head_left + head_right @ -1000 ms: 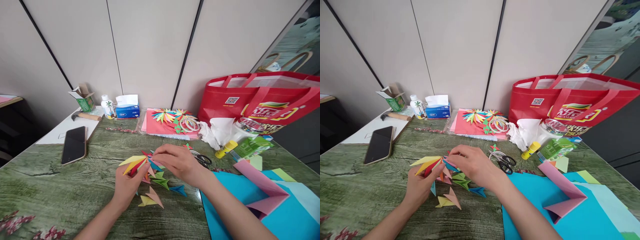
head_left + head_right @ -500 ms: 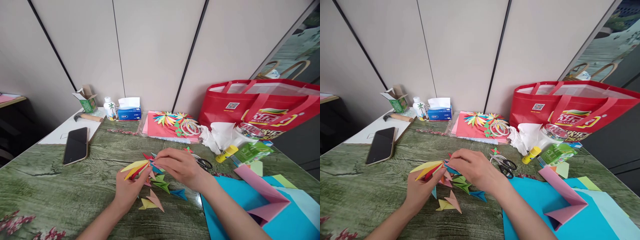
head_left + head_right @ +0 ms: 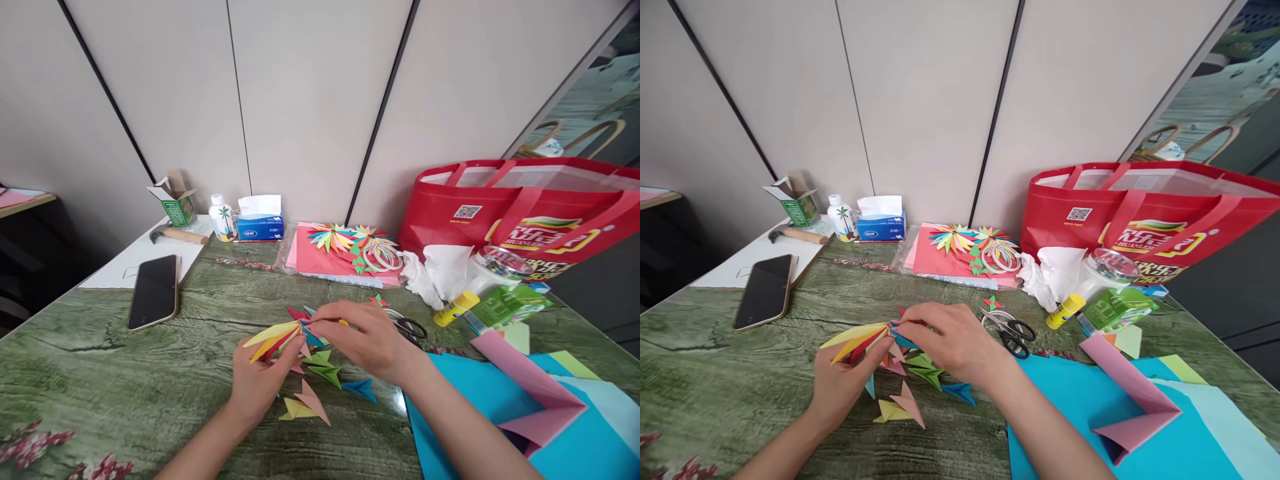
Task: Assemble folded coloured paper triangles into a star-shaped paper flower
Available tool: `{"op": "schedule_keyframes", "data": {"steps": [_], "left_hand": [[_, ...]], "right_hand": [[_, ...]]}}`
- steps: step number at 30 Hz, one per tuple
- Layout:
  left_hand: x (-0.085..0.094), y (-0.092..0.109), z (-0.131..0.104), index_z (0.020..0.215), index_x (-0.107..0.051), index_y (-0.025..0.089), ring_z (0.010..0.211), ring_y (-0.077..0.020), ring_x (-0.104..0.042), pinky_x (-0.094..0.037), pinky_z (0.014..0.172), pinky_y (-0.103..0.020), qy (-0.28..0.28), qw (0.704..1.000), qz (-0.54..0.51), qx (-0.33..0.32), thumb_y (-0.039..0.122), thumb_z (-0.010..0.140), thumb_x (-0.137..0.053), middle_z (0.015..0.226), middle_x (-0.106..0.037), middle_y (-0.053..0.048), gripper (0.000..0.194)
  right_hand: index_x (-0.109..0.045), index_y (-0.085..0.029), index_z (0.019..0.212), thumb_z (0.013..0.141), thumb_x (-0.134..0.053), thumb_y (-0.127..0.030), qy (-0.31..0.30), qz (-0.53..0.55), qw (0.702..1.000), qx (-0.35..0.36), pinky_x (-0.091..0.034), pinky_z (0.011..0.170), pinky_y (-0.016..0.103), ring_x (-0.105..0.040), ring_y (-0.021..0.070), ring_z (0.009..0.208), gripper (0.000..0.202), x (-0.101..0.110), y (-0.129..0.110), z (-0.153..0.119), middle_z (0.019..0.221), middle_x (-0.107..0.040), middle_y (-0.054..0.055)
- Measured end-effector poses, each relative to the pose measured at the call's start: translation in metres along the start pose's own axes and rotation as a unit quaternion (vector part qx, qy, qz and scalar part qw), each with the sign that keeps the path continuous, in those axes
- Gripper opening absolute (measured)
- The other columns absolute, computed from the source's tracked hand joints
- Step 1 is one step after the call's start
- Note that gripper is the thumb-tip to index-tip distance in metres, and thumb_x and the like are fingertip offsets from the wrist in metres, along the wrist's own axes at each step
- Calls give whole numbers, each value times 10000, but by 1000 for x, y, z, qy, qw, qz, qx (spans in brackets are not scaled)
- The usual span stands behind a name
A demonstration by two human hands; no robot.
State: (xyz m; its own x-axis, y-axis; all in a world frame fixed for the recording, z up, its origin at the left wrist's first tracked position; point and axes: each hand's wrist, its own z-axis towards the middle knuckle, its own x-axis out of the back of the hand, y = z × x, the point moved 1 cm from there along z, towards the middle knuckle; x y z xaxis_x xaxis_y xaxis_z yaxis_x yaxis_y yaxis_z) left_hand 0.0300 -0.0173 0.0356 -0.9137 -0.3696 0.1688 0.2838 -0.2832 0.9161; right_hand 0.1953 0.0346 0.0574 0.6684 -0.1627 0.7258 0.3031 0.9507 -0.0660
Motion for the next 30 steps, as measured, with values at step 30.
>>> {"op": "schedule_keyframes", "data": {"steps": [30], "left_hand": [[2,-2,-1,666,-723,182,433,-134,-600,-512,468,-211,-14,999,37,-3,256,653,-657,532,-682,15,100]], "right_hand": [[-551,-210,1054,871,-470,-248,-36,47,995,-80,-473,727,223,-601,120,890,203,-10,2,-12,994,-637,31]]}}
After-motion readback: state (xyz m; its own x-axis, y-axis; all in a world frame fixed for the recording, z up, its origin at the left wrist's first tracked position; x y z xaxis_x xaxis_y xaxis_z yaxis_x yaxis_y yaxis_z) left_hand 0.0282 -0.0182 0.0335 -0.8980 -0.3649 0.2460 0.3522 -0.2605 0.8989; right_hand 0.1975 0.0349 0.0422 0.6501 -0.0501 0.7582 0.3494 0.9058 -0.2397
